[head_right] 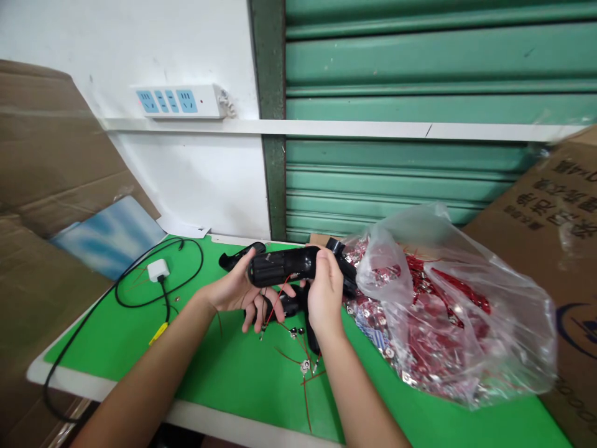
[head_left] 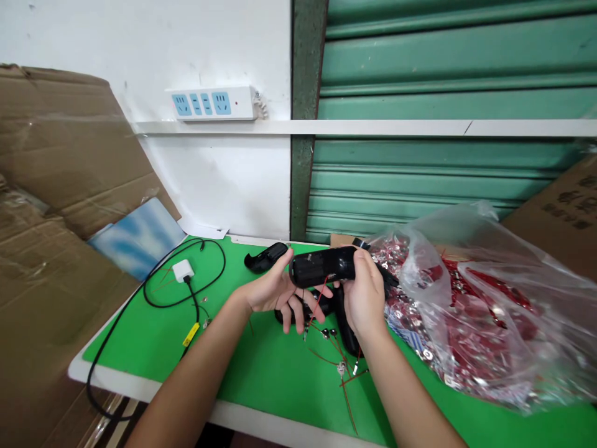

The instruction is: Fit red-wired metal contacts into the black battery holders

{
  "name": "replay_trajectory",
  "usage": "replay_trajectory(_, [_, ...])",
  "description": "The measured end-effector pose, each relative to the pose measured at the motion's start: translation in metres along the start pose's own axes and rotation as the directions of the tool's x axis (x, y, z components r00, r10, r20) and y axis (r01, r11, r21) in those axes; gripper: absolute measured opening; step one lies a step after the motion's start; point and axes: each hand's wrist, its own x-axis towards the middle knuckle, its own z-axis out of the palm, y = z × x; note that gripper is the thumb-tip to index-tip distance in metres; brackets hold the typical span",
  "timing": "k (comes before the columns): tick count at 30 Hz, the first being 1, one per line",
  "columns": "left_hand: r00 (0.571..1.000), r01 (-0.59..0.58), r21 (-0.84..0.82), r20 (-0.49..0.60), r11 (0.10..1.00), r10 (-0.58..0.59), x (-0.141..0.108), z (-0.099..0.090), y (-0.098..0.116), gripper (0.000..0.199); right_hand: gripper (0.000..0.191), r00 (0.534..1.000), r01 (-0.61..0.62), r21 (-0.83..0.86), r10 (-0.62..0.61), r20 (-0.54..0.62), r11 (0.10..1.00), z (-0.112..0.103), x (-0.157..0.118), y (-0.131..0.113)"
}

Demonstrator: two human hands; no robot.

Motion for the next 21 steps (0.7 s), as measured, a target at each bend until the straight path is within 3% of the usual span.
replay_trajectory(4, [0.997, 0.06, 0.044, -0.057, 0.997, -0.058, -0.003, 0.007, 0.005, 0.115, 0.038, 0.992, 0.045, 0.079, -0.035, -0.123, 0.996, -0.001, 0.006, -0.002])
replay_trajectory(7, [0.993, 0.093, 0.082, -0.075, 0.992, -0.087, -0.004, 0.01, 0.007, 0.111, 0.038, 0.989, 0.07, 0.103, -0.055, -0.14, 0.992, -0.003, 0.01, -0.003])
replay_trajectory(10, [0.988, 0.053, 0.124, -0.151, 0.991, -0.034, -0.005, 0.009, 0.009, 0.109, 0.038, 0.997, 0.034, 0.098, -0.027, -0.077, 0.995, -0.006, 0.012, -0.003])
replay_trajectory(14, [0.954, -0.04, 0.112, -0.29, 0.993, 0.071, -0.006, 0.007, 0.008, 0.108, 0.043, 0.991, -0.046, -0.054, 0.053, 0.126, 0.997, -0.005, 0.006, -0.004])
replay_trajectory(18, [0.947, -0.02, 0.01, -0.322, 1.0, 0.022, -0.002, 0.012, 0.002, 0.093, 0.045, 0.959, 0.099, -0.284, -0.015, 0.283, 0.954, -0.002, -0.003, -0.004])
replay_trajectory(21, [0.941, -0.109, -0.039, -0.326, 0.993, 0.091, 0.005, 0.019, 0.001, 0.085, 0.042, 0.964, 0.141, -0.309, -0.059, 0.26, 0.941, -0.002, -0.004, -0.003])
